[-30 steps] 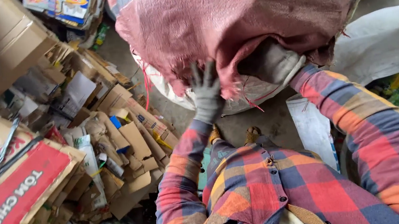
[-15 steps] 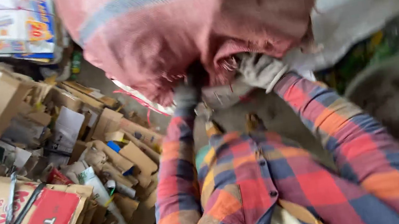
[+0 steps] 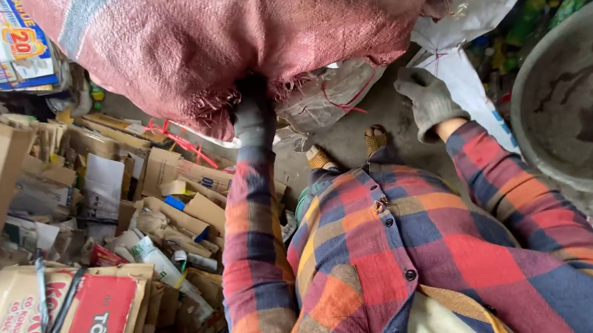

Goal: Tying the mouth of a large woven bag filled with materials in a recycling center.

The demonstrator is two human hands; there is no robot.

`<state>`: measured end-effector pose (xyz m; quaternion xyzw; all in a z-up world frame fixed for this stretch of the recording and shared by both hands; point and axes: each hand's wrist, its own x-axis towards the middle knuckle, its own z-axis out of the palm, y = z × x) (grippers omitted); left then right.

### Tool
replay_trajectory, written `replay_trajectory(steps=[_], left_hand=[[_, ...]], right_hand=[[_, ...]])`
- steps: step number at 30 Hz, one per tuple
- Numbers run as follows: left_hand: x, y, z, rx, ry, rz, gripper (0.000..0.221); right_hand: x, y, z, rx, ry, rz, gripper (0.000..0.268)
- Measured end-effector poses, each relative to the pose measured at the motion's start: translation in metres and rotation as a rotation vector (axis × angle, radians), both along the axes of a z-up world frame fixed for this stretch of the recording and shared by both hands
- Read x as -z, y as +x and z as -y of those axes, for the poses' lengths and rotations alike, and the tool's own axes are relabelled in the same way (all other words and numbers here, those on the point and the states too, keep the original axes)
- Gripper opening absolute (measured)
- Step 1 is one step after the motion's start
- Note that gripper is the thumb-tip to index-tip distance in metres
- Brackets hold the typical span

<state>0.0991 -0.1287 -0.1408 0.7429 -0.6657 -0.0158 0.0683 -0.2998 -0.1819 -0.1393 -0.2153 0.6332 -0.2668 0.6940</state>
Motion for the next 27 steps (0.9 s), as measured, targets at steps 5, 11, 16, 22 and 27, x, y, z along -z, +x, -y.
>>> replay_trajectory(steps=[5, 11, 16, 22, 27], left_hand=[[-0.055, -0.029, -0.061, -0.166, 0.063, -0.271, 0.042], [-0.054, -0.079, -0.180, 0.131, -0.177, -0.209, 0.042], [0.038, -0.080, -0.254, -0.357, 0.154, -0.650, 0.028], [0.036, -0.021, -0.180, -0.777, -0.419, -0.709, 0.028], [0.058, 0.040, -0.082, -0.611, -0.454, -0.460, 0.045]], right_hand=[[-0.042, 0.026, -0.001, -0.232, -0.016, 0.228, 0.029], [0.007, -0.011, -0.009, -0.670, -0.142, -0.164, 0.035], [0.031, -0.041, -0.024, -0.791, -0.167, -0.256, 0.038], [0.010, -0.037, -0.012, -1.072, -0.283, -0.433, 0.045], [-0.022, -0.016, -0.017, -1.127, -0.369, -0.507, 0.048]])
